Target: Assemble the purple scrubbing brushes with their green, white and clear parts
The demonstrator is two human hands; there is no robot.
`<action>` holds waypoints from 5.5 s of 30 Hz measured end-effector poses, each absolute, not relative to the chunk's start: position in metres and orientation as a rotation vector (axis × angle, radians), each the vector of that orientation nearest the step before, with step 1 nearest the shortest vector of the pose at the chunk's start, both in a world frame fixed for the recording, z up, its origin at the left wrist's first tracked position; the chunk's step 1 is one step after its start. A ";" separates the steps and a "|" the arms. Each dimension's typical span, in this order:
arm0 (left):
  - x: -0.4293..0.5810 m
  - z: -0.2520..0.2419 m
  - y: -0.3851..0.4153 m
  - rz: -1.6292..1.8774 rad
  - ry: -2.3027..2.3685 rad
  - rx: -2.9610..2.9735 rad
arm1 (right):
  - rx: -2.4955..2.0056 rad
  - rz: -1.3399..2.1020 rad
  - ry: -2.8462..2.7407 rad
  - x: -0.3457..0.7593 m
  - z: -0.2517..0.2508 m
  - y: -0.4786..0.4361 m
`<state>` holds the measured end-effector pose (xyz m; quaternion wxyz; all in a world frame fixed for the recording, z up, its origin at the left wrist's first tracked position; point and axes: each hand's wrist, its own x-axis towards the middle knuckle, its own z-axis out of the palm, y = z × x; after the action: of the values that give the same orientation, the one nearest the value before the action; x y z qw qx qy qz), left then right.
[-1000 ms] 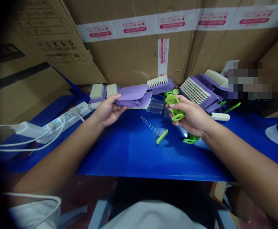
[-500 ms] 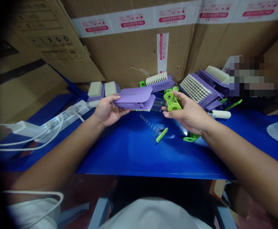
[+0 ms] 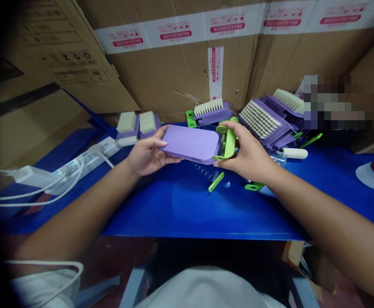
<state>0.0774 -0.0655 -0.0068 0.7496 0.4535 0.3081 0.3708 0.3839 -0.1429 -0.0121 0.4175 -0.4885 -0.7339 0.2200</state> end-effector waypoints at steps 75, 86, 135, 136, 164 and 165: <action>0.090 -0.008 -0.097 0.956 0.668 1.322 | -1.003 0.321 -2.068 0.399 0.002 -0.154; 0.096 -0.019 -0.098 0.955 0.740 1.342 | -1.007 0.256 -2.151 0.393 -0.006 -0.152; 0.081 -0.003 -0.077 1.103 0.742 1.228 | -0.883 0.226 -2.063 0.397 0.005 -0.158; 0.078 -0.002 -0.072 1.156 0.740 1.198 | -0.877 0.296 -1.997 0.400 0.003 -0.156; 0.098 -0.011 -0.100 0.989 0.686 1.149 | -0.899 0.560 -1.882 0.391 -0.020 -0.152; 0.098 -0.012 -0.100 0.983 0.684 1.150 | -0.904 0.539 -1.869 0.390 -0.020 -0.151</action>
<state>0.0982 -0.1002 -0.0119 0.6746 0.5113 0.3042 0.4370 0.3895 -0.1515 -0.0203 0.4781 -0.3701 -0.7653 0.2209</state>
